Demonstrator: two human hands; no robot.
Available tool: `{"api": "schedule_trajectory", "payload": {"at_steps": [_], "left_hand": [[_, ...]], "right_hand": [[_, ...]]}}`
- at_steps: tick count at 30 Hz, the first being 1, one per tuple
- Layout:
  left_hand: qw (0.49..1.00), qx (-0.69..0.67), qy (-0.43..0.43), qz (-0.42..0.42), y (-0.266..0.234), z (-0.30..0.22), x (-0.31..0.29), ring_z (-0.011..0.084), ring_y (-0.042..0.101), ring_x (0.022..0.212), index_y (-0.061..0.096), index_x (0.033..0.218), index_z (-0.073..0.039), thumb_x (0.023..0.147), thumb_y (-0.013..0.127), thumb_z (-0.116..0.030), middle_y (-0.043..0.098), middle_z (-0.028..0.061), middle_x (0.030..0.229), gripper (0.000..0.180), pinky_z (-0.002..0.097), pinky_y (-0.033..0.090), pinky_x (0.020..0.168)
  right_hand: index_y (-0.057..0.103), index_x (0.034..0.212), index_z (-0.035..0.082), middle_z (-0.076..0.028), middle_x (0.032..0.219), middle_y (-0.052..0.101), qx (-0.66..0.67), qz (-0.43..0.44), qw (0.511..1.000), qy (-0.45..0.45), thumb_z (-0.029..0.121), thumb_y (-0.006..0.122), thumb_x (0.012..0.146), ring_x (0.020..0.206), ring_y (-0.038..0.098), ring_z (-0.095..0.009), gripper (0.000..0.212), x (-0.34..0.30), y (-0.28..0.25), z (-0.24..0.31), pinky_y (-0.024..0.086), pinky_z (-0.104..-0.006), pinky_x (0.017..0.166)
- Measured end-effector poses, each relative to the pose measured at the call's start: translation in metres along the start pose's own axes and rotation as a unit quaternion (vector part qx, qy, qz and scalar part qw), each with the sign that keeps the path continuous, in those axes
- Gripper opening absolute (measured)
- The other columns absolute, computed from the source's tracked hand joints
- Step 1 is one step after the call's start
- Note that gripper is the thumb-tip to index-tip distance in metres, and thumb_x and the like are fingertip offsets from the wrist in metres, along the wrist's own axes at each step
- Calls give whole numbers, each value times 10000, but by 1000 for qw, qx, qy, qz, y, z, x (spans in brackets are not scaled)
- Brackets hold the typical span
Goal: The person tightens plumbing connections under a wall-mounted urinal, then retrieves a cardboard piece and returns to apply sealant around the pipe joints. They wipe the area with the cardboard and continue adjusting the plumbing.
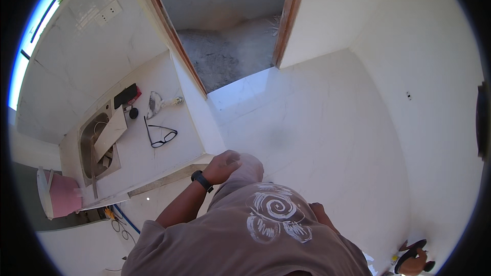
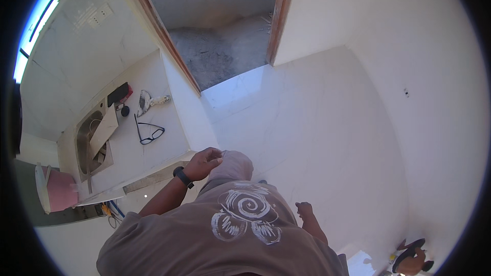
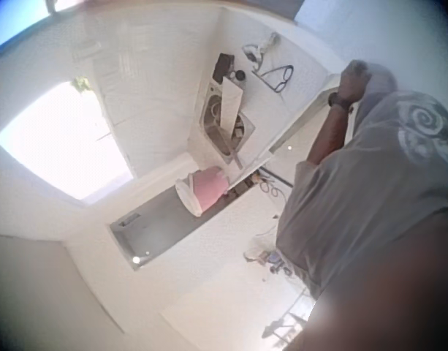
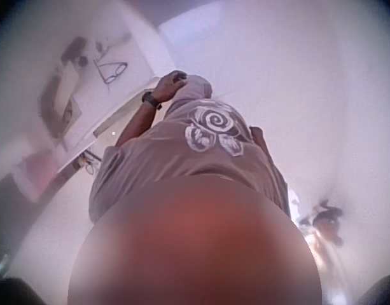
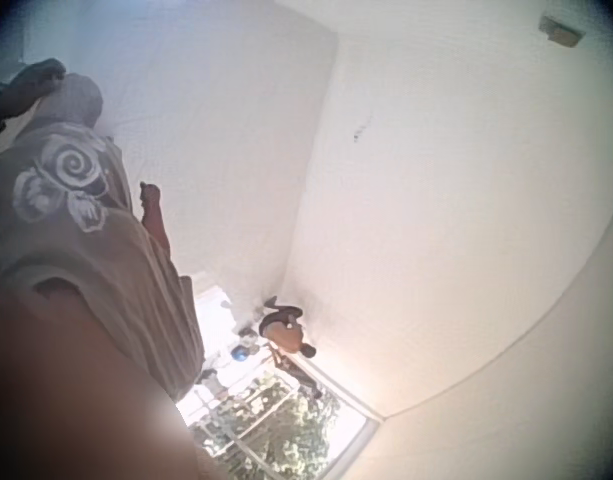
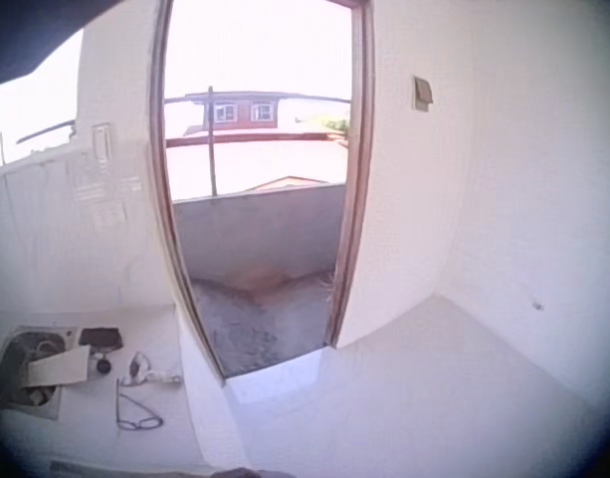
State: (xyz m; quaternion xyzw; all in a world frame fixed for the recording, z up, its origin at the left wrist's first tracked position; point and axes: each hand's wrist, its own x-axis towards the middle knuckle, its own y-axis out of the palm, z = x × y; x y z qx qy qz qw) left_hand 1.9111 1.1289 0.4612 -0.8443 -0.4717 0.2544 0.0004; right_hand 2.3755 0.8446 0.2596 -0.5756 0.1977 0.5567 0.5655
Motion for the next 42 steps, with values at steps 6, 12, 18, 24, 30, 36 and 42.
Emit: {"api": "schedule_trajectory", "payload": {"at_steps": [6, 12, 18, 24, 30, 36, 42], "left_hand": [[989, -139, -4, -50, -56, -30, 115, 229, 625, 1189, 560, 1306, 56, 985, 665, -237, 653, 174, 1263, 447, 366, 489, 1030], [990, -113, -15, -78, -157, -89, 245, 246, 619, 1194, 554, 1314, 53, 987, 653, -244, 646, 181, 1266, 452, 380, 478, 1045], [978, -129, -33, -163, -263, -134, 327, 249, 636, 1152, 579, 1283, 48, 964, 665, -248, 664, 179, 1233, 443, 379, 491, 1010], [962, -127, -82, -227, -337, -142, 427, 238, 645, 1130, 603, 1271, 49, 948, 675, -262, 678, 163, 1204, 455, 362, 497, 988], [956, -110, -119, -246, -401, -180, 563, 222, 649, 1112, 607, 1259, 48, 951, 665, -209, 682, 151, 1194, 405, 348, 500, 988], [965, -112, -42, -233, -473, -252, 704, 201, 645, 1091, 594, 1266, 36, 957, 653, -184, 671, 128, 1190, 383, 335, 500, 978], [978, -112, -42, -170, -542, -273, 861, 195, 651, 1072, 592, 1270, 29, 954, 657, -194, 675, 121, 1182, 393, 325, 504, 956]], "right_hand": [[525, 1388, -57, -202, 1104, 696, 140, -133, 980, -46, 311, 699, 926, 822, 682, -235, 616, 114, -147, 222, 538, -371, 684], [590, 1330, -20, -174, 1077, 706, 54, -63, 996, 16, 326, 735, 894, 793, 695, -227, 575, 161, -188, 357, 556, -379, 636], [650, 1150, -3, -128, 971, 680, -215, 71, 969, -96, 249, 665, 934, 797, 692, -265, 332, 235, -199, 445, 593, -419, 658], [676, 1154, 76, -147, 1025, 674, -125, 78, 988, 43, 145, 615, 924, 965, 675, -287, 247, 317, -226, 574, 601, -396, 748], [682, 1112, 57, -164, 960, 676, -206, 61, 968, -133, 202, 542, 980, 783, 699, -308, 241, 439, -269, 696, 595, -403, 698], [660, 1003, -1, -151, 930, 665, -23, 36, 999, -23, 337, 552, 999, 757, 699, -268, 354, 464, -337, 853, 597, -392, 661], [674, 1036, 4, -133, 942, 683, -33, 29, 998, -47, 391, 523, 1018, 754, 704, -237, 415, 520, -356, 907, 600, -392, 627]]}}
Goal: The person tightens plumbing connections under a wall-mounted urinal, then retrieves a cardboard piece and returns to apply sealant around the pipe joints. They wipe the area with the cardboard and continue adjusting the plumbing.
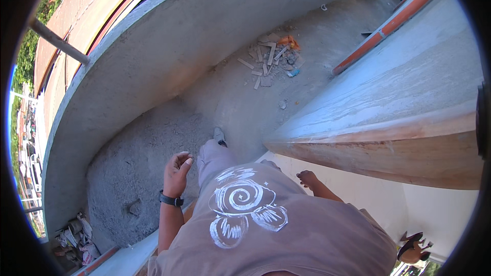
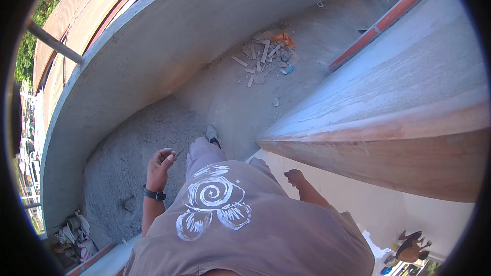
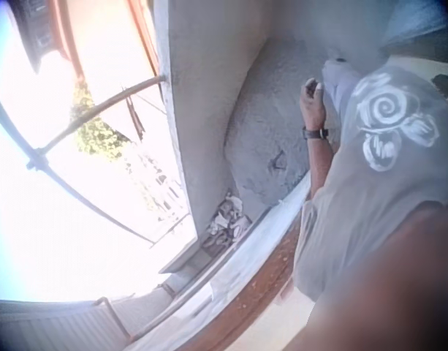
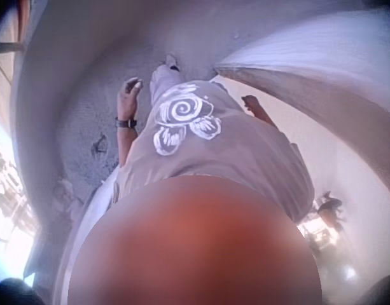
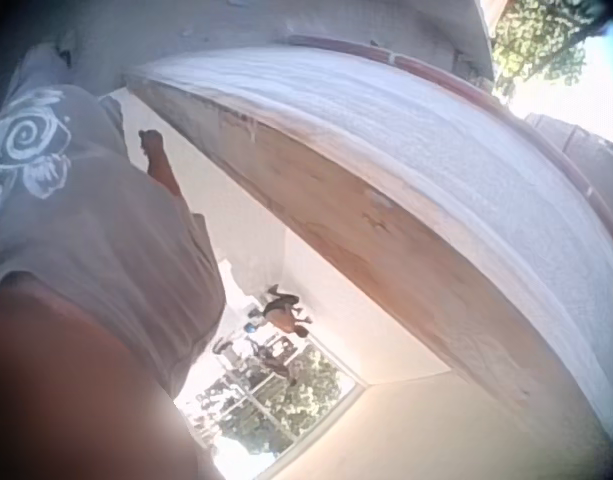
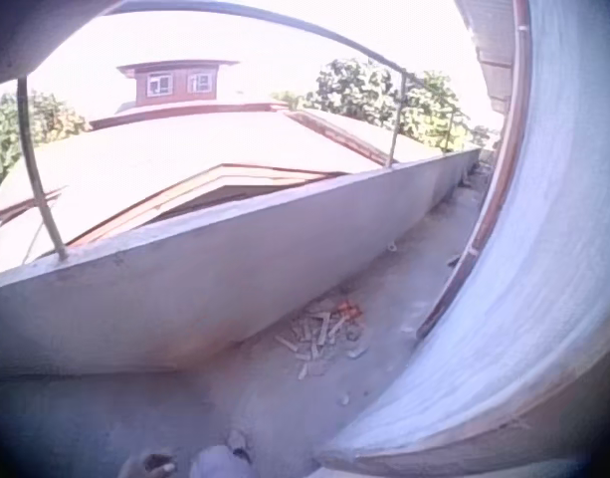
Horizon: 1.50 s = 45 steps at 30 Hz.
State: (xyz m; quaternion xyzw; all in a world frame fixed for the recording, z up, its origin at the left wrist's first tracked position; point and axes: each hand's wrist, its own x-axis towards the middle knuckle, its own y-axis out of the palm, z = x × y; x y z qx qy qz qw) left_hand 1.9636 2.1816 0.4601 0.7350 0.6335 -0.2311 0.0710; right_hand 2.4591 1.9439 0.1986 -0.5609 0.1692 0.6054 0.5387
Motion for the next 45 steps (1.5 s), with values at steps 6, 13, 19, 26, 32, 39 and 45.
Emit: {"api": "schedule_trajectory", "payload": {"at_steps": [6, 13, 19, 26, 32, 39, 45], "left_hand": [[994, 10, -1, 110, 6, -24, 230, 176, 661, 1033, 594, 1269, 2, 969, 655, -257, 684, 98, 1167, 401, 310, 502, 929], [969, 87, 8, 231, 32, -116, 415, 181, 663, 1052, 587, 1271, 28, 964, 666, -212, 679, 111, 1165, 398, 321, 511, 932], [935, 206, 71, 281, 124, -204, 530, 204, 659, 1065, 588, 1268, 43, 958, 678, -221, 675, 125, 1179, 417, 324, 502, 963], [930, 222, 76, 282, 261, -208, 660, 204, 666, 1055, 620, 1246, 38, 952, 682, -222, 700, 119, 1147, 397, 339, 512, 953], [878, 376, -251, 158, 303, -139, 739, 238, 701, 971, 668, 1183, 28, 925, 664, -216, 729, 172, 1063, 356, 357, 553, 881], [676, 620, -134, 375, 370, -131, 792, 281, 700, 916, 701, 1166, -70, 940, 612, -294, 720, 148, 1002, 331, 419, 546, 789], [748, 541, -87, 375, 542, -151, 958, 246, 691, 803, 706, 1110, -90, 954, 597, -294, 706, 87, 873, 279, 414, 521, 646]], "right_hand": [[676, 1132, 18, -149, 1005, 687, -244, 63, 960, -121, 380, 516, 1020, 843, 712, -253, 412, 99, 44, 30, 597, -430, 700], [661, 1171, 28, -157, 1040, 689, 266, -67, 950, 147, 361, 535, 1005, 862, 706, -272, 392, 144, 14, 164, 584, -440, 712], [649, 1204, 37, -165, 1071, 692, 416, -96, 882, 198, 344, 552, 992, 879, 701, -288, 385, 179, -28, 207, 573, -448, 723], [634, 1242, 48, -173, 1106, 695, 500, -36, 816, 286, 325, 571, 977, 898, 695, -307, 388, 266, -114, 207, 560, -458, 736], [606, 1277, 55, -102, 1106, 667, 525, -88, 808, 253, 347, 571, 983, 832, 659, -277, 416, 342, -319, 160, 529, -431, 672], [555, 1399, 28, -142, 1156, 685, 456, -279, 836, 125, 358, 665, 950, 891, 666, -220, 568, 422, -642, 152, 524, -365, 702], [522, 1438, 32, -142, 1219, 669, 480, -276, 832, 39, 355, 668, 958, 927, 672, -227, 597, 487, -869, 183, 527, -362, 824]]}}
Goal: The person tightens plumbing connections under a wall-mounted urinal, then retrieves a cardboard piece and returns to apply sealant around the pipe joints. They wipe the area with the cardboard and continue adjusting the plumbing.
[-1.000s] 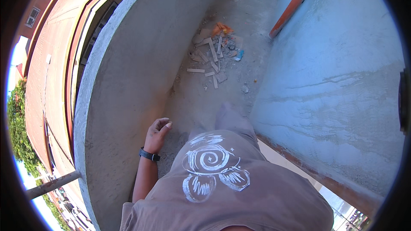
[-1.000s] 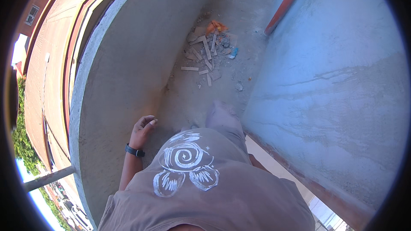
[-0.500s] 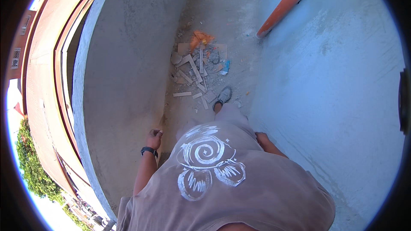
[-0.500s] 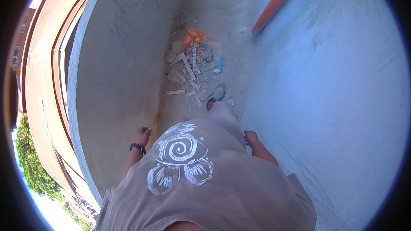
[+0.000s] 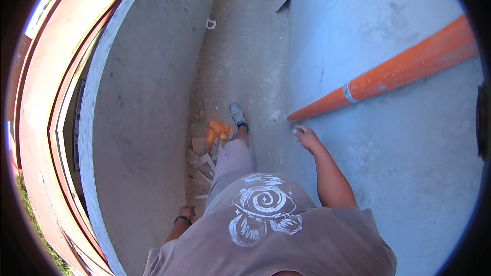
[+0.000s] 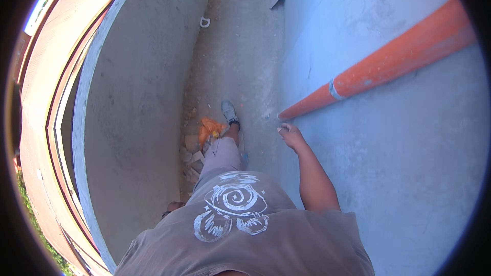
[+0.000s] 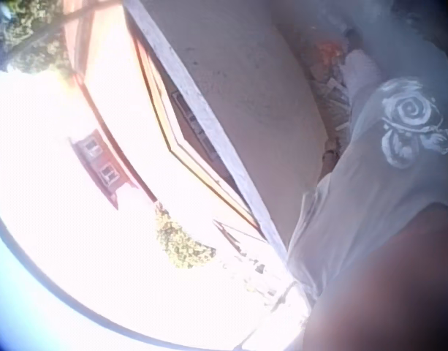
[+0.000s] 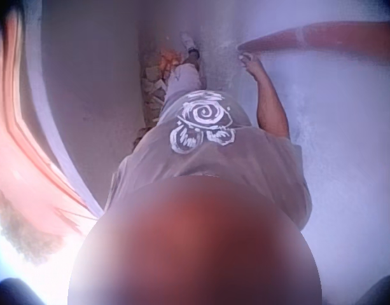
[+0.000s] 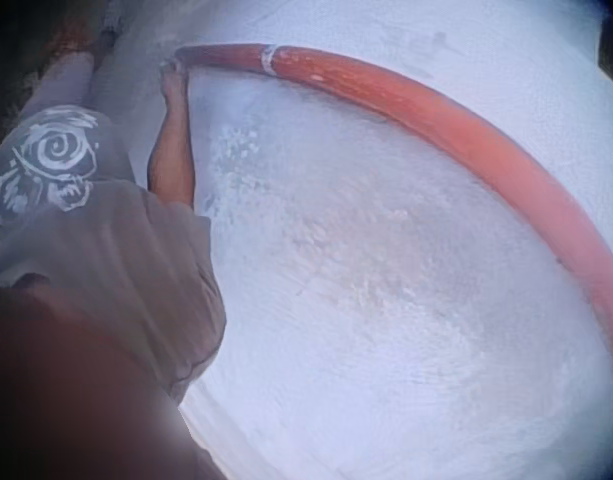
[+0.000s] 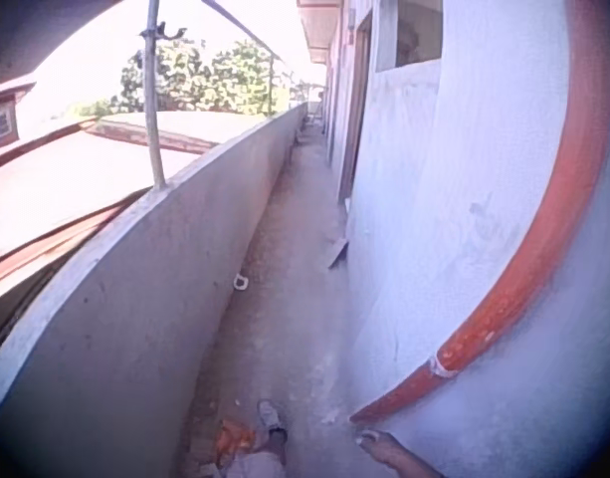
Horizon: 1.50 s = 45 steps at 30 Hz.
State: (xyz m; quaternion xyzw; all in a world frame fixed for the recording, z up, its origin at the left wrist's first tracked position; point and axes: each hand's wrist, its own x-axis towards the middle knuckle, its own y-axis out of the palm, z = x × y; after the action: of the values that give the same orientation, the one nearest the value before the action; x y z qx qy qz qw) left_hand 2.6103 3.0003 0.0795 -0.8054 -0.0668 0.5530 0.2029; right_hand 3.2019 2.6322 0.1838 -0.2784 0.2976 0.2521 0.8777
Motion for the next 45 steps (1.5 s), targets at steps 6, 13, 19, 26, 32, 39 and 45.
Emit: {"api": "schedule_trajectory", "payload": {"at_steps": [6, 13, 19, 26, 32, 39, 45], "left_hand": [[990, 100, 64, -70, -159, -240, 209, 258, 689, 943, 683, 1142, -3, 922, 675, -333, 729, 126, 1014, 396, 374, 535, 839], [950, -175, 216, -142, -406, -611, 261, 217, 685, 975, 619, 1241, 56, 942, 690, -264, 715, 153, 1111, 444, 351, 530, 884], [937, -174, 244, -179, -508, -737, 373, 223, 694, 955, 622, 1213, 76, 945, 677, -275, 709, 166, 1120, 445, 355, 536, 883], [980, 140, -58, -126, -498, -728, 472, 268, 704, 891, 667, 1148, 29, 907, 703, -241, 720, 167, 1020, 364, 396, 571, 794], [995, -43, -67, -61, -536, -853, 558, 263, 701, 878, 663, 1145, 29, 912, 700, -237, 715, 163, 1012, 356, 388, 574, 776], [997, -54, -19, -48, -668, -1051, 702, 257, 699, 864, 658, 1141, 29, 918, 696, -233, 710, 158, 1003, 346, 378, 577, 756], [965, -255, 17, -55, -857, -1271, 814, 251, 696, 851, 654, 1137, 29, 922, 692, -230, 705, 155, 994, 338, 370, 579, 738]], "right_hand": [[585, 1348, -58, -235, 1307, 639, -117, -67, 987, 85, 335, 673, 940, 1152, 636, -313, 574, 131, -37, 66, 489, -407, 988], [694, 1194, -19, -240, 1213, 685, -46, -14, 973, 225, 367, 641, 922, 1046, 700, -359, 475, 243, -46, 102, 554, -457, 894], [706, 1214, 92, -162, 1153, 716, -377, 156, 913, 19, 360, 654, 917, 948, 718, -323, 403, 383, -68, 124, 571, -446, 878], [717, 1186, 70, -196, 1297, 648, -301, 165, 918, 196, 422, 558, 961, 1160, 639, -340, 447, 590, -165, 316, 487, -436, 1029], [668, 1265, 0, -212, 1361, 615, -235, -43, 968, 77, 393, 595, 927, 1253, 588, -368, 523, 776, -274, 555, 453, -417, 1088], [670, 1247, -20, -229, 1318, 637, -274, -78, 958, -14, 433, 613, 914, 1203, 617, -380, 566, 934, -330, 707, 481, -424, 1049], [721, 1074, -41, -225, 990, 716, -208, 34, 954, 213, 409, 655, 918, 828, 718, -358, 481, 1005, -337, 731, 596, -419, 757]]}}
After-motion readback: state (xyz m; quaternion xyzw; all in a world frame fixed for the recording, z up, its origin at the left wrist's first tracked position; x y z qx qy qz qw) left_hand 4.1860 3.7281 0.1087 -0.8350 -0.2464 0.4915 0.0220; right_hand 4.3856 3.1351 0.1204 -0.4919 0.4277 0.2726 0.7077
